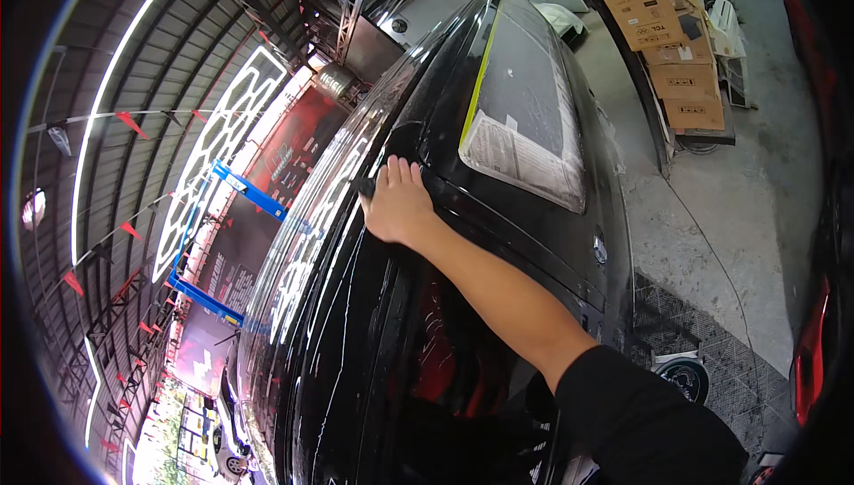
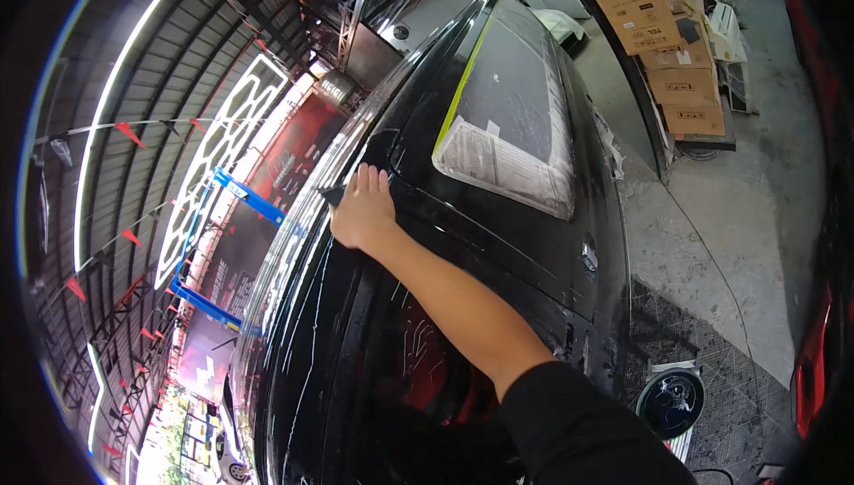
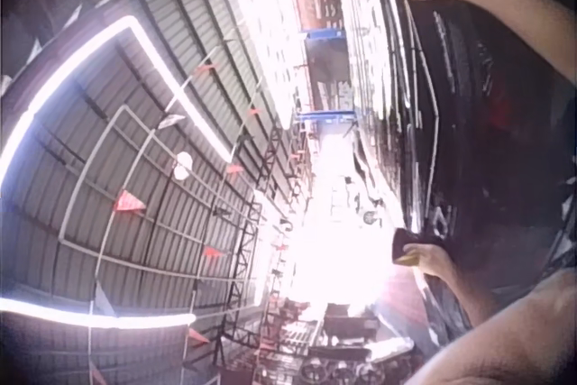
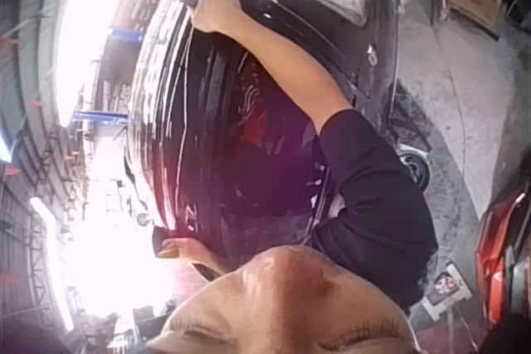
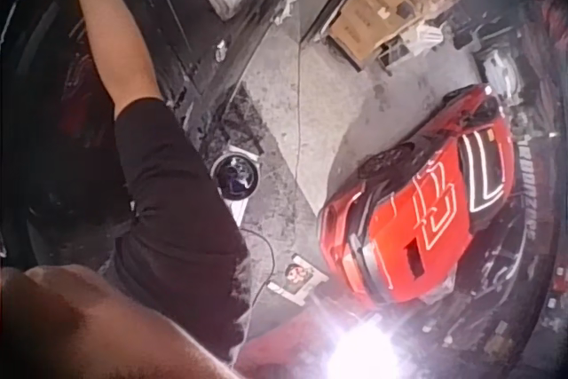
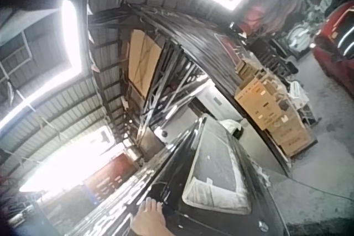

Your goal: The person applies a clear protective film to the hood of a black car. They use a yellow squeegee and a black cloth to smooth the film, remove bubbles, and wipe the surface while working in a garage.

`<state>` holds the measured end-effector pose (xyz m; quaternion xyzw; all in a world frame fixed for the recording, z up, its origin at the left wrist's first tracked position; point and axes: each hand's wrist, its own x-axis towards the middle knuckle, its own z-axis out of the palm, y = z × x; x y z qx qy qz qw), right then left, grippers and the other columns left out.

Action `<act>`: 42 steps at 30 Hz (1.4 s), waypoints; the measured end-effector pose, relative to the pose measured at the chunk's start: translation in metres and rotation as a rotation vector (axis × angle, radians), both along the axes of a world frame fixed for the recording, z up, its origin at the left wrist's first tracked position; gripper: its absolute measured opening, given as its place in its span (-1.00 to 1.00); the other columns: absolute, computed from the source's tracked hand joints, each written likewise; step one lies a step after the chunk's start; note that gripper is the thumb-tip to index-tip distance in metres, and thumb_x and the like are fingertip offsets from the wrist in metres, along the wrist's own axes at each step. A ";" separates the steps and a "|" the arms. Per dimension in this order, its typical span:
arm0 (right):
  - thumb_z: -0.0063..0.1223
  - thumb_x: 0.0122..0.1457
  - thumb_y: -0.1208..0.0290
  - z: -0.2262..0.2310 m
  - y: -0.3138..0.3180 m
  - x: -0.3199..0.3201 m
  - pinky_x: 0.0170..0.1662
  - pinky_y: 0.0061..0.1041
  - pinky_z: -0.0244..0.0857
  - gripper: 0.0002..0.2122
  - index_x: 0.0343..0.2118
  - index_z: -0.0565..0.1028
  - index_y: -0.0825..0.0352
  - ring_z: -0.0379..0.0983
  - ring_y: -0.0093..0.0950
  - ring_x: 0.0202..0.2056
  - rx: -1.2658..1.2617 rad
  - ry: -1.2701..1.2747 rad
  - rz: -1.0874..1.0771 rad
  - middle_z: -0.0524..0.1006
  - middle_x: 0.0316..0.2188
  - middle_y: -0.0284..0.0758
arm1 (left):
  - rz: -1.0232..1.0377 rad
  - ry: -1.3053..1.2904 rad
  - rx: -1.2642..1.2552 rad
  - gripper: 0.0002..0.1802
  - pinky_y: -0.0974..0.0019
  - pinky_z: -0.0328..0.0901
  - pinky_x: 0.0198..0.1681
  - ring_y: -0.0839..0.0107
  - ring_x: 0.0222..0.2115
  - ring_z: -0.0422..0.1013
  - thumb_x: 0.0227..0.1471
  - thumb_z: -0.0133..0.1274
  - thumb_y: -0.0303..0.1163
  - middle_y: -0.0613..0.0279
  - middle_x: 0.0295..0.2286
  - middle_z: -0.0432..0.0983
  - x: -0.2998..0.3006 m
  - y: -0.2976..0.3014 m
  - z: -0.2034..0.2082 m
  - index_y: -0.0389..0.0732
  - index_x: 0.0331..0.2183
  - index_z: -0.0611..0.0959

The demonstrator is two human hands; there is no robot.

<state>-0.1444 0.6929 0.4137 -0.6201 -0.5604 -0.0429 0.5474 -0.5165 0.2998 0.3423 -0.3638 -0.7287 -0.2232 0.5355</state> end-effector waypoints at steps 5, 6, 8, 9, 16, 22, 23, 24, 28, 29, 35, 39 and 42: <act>-0.27 0.31 0.01 -0.051 -0.027 0.003 0.36 -0.06 -0.18 -0.34 0.20 0.19 0.60 0.03 -0.03 0.32 0.154 -0.074 0.104 0.17 0.26 0.14 | 0.000 -0.277 -0.018 -0.51 -0.26 0.11 0.20 -0.48 0.13 0.14 0.24 -0.33 -0.45 -0.74 0.06 0.11 0.044 0.004 0.017 -0.59 0.12 0.22; -0.28 0.32 0.01 -0.045 -0.020 0.017 0.37 -0.07 -0.18 -0.35 0.20 0.20 0.59 0.04 -0.05 0.32 0.130 -0.075 0.101 0.17 0.26 0.12 | -0.007 -0.342 -0.029 -0.51 -0.26 0.11 0.19 -0.48 0.12 0.15 0.24 -0.33 -0.45 -0.74 0.06 0.12 0.047 0.004 0.018 -0.59 0.12 0.22; -0.31 0.34 0.03 -0.034 -0.012 0.032 0.37 -0.11 -0.17 -0.37 0.19 0.21 0.58 0.07 -0.08 0.31 0.096 -0.061 0.109 0.18 0.26 0.09 | -0.039 -0.402 -0.028 -0.50 -0.26 0.12 0.19 -0.49 0.12 0.15 0.25 -0.33 -0.45 -0.74 0.05 0.12 0.040 0.001 0.018 -0.60 0.12 0.21; -0.32 0.34 0.03 -0.029 -0.011 0.032 0.37 -0.12 -0.17 -0.37 0.19 0.21 0.59 0.06 -0.07 0.31 0.107 -0.097 0.121 0.18 0.26 0.09 | -0.041 -0.426 -0.011 -0.50 -0.26 0.12 0.19 -0.49 0.11 0.16 0.25 -0.33 -0.45 -0.74 0.05 0.12 0.040 0.000 0.017 -0.60 0.12 0.21; -0.19 0.28 0.02 -0.055 -0.014 0.025 0.36 -0.12 -0.16 -0.33 0.20 0.18 0.60 0.07 -0.05 0.30 0.141 -0.088 0.032 0.17 0.25 0.14 | -0.027 -0.511 -0.051 -0.50 -0.25 0.15 0.17 -0.52 0.09 0.18 0.25 -0.32 -0.44 -0.76 0.03 0.14 0.029 -0.001 0.020 -0.61 0.11 0.19; -0.28 0.31 -0.02 -0.037 -0.034 -0.005 0.34 -0.09 -0.14 -0.30 0.16 0.18 0.69 0.12 0.05 0.26 0.003 -0.087 -0.050 0.20 0.20 0.23 | -0.012 -0.606 -0.054 -0.50 -0.24 0.19 0.14 -0.50 0.06 0.22 0.26 -0.30 -0.44 -0.76 -0.01 0.18 0.034 0.002 0.024 -0.63 0.11 0.17; -0.28 0.31 -0.02 -0.035 -0.026 0.002 0.34 -0.09 -0.14 -0.30 0.16 0.18 0.69 0.12 0.05 0.26 0.007 -0.094 -0.056 0.20 0.20 0.23 | 0.002 -0.618 -0.080 -0.49 -0.23 0.22 0.12 -0.47 0.04 0.25 0.27 -0.29 -0.44 -0.76 -0.03 0.21 0.031 0.002 0.022 -0.63 0.11 0.16; -0.28 0.31 -0.02 -0.029 -0.019 0.012 0.33 -0.09 -0.10 -0.30 0.15 0.20 0.69 0.15 0.04 0.24 -0.042 -0.070 -0.075 0.23 0.18 0.22 | 0.016 -0.626 -0.113 -0.49 -0.22 0.24 0.10 -0.44 0.02 0.28 0.27 -0.27 -0.44 -0.76 -0.06 0.24 0.025 0.001 0.021 -0.64 0.11 0.15; -0.28 0.30 -0.06 -0.007 -0.023 0.013 0.24 -0.08 0.01 -0.31 0.01 0.34 0.71 0.26 0.02 0.14 -0.097 -0.037 -0.149 0.34 0.08 0.22 | 0.081 0.315 -0.004 -0.43 -0.09 0.30 0.07 -0.12 0.06 0.35 0.36 -0.41 -0.23 -0.60 -0.06 0.34 -0.027 0.006 -0.004 -0.61 0.10 0.22; -0.28 0.30 -0.07 -0.015 -0.041 -0.012 0.25 -0.07 -0.01 -0.29 0.01 0.33 0.73 0.25 0.04 0.15 -0.036 -0.076 -0.178 0.33 0.08 0.25 | 0.096 0.309 -0.002 -0.43 -0.09 0.30 0.07 -0.12 0.06 0.35 0.36 -0.41 -0.23 -0.60 -0.06 0.34 -0.026 -0.002 -0.007 -0.61 0.10 0.22; -0.31 0.29 -0.13 -0.022 -0.077 -0.034 0.29 0.03 -0.13 -0.23 0.03 0.32 0.76 0.25 0.06 0.14 0.010 -0.226 -0.135 0.35 0.06 0.25 | -0.076 -0.490 0.092 -0.12 0.00 -0.01 0.28 -0.22 0.23 0.01 0.34 -0.55 0.09 -0.61 0.17 -0.06 0.014 0.009 0.007 -0.67 0.19 -0.05; -0.27 0.28 -0.11 0.017 -0.032 0.007 0.22 -0.02 -0.02 -0.27 -0.01 0.38 0.71 0.32 -0.06 0.05 -0.259 -0.078 -0.096 0.41 -0.03 0.16 | -0.193 -0.503 0.161 -0.11 0.06 -0.21 0.37 -0.23 0.31 -0.23 0.36 -0.53 0.06 -0.60 0.24 -0.29 0.031 0.006 0.013 -0.72 0.19 -0.17; -0.20 0.25 -0.12 -0.008 -0.051 -0.051 0.24 0.03 -0.07 -0.26 0.00 0.35 0.73 0.28 -0.03 0.06 -0.088 -0.128 -0.242 0.36 0.00 0.18 | -0.183 -0.551 0.170 -0.13 0.10 -0.18 0.36 -0.24 0.29 -0.16 0.36 -0.48 0.03 -0.61 0.23 -0.23 0.042 -0.001 0.027 -0.71 0.20 -0.14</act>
